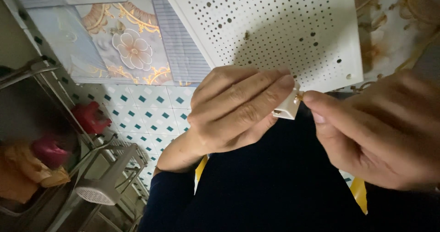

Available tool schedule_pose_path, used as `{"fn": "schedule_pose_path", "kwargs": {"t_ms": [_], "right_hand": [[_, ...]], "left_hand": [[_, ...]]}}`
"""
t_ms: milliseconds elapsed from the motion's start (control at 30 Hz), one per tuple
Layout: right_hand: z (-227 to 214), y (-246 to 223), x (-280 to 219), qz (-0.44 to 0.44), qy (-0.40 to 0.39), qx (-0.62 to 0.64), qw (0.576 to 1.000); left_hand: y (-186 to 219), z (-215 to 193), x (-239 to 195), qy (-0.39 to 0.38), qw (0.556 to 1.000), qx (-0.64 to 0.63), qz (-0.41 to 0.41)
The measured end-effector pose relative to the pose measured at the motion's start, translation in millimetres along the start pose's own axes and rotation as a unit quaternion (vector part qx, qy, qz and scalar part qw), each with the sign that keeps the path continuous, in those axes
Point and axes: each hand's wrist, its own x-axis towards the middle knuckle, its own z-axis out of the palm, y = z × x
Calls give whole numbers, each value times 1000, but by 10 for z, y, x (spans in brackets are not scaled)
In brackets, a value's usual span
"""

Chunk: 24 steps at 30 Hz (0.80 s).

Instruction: The person strips the insulation from the ends of yellow electrical wires and inserts them into the terminals of a white electrical connector. They repeat this process for multiple wires, securing them into the connector block.

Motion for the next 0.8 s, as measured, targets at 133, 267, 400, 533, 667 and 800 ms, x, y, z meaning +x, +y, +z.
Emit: {"fn": "schedule_pose_path", "kwargs": {"t_ms": [133,267,400,533,667,800], "right_hand": [[-56,39,86,14,-3,20,1000],[31,17,-107,44,19,-13,999],[142,132,-234,29,47,9,998],[189,30,-105,25,63,-3,998],[310,195,-186,-14,58,65,996],[417,120,-265,8,98,45,994]], "left_hand": [[-10,16,-31,-14,999,-41,5],[26,59,-77,-16,999,-50,6],[38,134,-115,-10,998,-64,1],[66,207,-204,6,999,-32,-6],[28,170,-161,24,995,-92,-32],[14,69,-84,-34,995,-96,17]]}}
